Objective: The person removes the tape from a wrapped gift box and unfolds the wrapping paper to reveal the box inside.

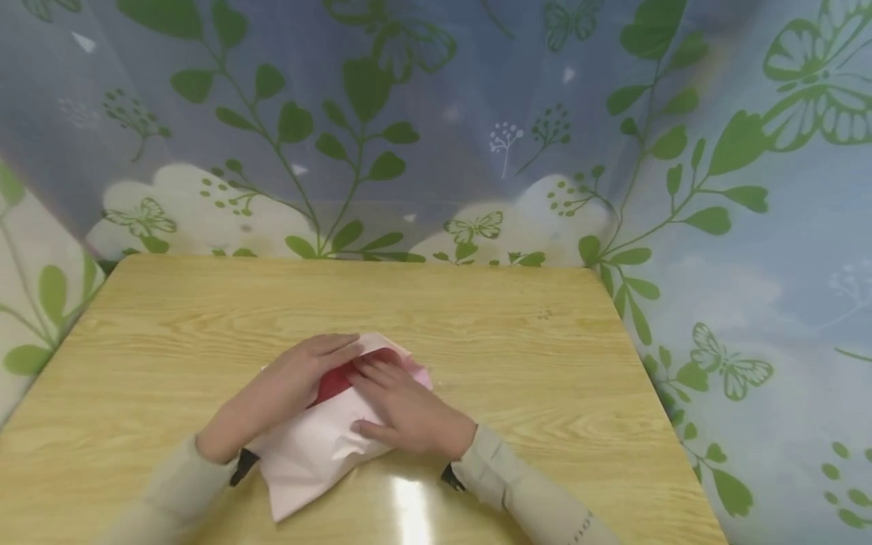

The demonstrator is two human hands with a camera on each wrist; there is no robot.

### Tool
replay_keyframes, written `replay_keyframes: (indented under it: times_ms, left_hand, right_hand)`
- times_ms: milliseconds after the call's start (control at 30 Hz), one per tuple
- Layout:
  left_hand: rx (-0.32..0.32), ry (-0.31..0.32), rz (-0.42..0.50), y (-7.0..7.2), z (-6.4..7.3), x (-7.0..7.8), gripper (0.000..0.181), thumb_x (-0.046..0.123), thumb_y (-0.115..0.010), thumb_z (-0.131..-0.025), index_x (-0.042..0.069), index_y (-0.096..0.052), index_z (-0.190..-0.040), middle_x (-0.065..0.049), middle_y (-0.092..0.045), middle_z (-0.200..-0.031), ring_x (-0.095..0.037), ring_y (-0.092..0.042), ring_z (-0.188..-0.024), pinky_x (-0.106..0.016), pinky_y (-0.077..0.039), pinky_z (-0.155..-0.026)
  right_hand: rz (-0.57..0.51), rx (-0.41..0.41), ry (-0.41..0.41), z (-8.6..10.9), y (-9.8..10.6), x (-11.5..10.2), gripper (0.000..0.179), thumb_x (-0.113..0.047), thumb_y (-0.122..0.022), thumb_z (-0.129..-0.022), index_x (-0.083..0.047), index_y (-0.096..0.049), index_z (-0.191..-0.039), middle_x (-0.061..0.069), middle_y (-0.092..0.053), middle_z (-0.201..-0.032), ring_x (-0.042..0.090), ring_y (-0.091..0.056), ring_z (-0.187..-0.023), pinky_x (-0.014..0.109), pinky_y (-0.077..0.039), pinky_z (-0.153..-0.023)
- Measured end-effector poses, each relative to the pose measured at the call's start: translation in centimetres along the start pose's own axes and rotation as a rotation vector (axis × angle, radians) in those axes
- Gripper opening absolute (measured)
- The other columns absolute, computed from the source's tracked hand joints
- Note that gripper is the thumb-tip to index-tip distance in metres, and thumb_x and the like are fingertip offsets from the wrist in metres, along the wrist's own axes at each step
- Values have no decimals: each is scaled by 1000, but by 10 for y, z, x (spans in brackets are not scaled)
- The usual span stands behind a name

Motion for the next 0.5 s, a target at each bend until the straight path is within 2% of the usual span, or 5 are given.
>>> replay_keyframes:
  times_ms: [100,233,500]
  left_hand:
    - [40,-105,-78,2,-2,-5,64,-16,-71,-79,6,-61,-139,-11,-60,-144,-32,-56,-133,-50,-45,-113]
    - [78,-252,-195,2,-4,-13,64,-7,-82,-78,5,-63,-138,-10,-60,-144,-32,-54,-135,-49,-44,-114]
    - [82,-524,-460,-10,-5,-33,50,-1,-81,-80,6,-69,-128,-14,-56,-148,-31,-52,-138,-47,-44,-114]
  right_hand:
    - [-5,-15,-13,2,0,0,73,-49,-43,-107,-5,-23,-161,9,-15,-170,22,-11,-158,39,-15,-129]
    - [-20,-14,-40,5,1,-1,72,-48,-44,-106,-6,-25,-161,10,-18,-170,24,-12,-158,39,-15,-128]
    - [-50,1,-65,11,-2,-1,71,-50,-42,-107,-7,-26,-161,7,-19,-170,21,-12,-158,38,-18,-128]
Point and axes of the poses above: each hand's wrist, its own z-axis away from the middle knuckle, its own y-axis out of the back of the hand, x = y × z, the point moved 6 cm from there along -z, towards the middle knuckle
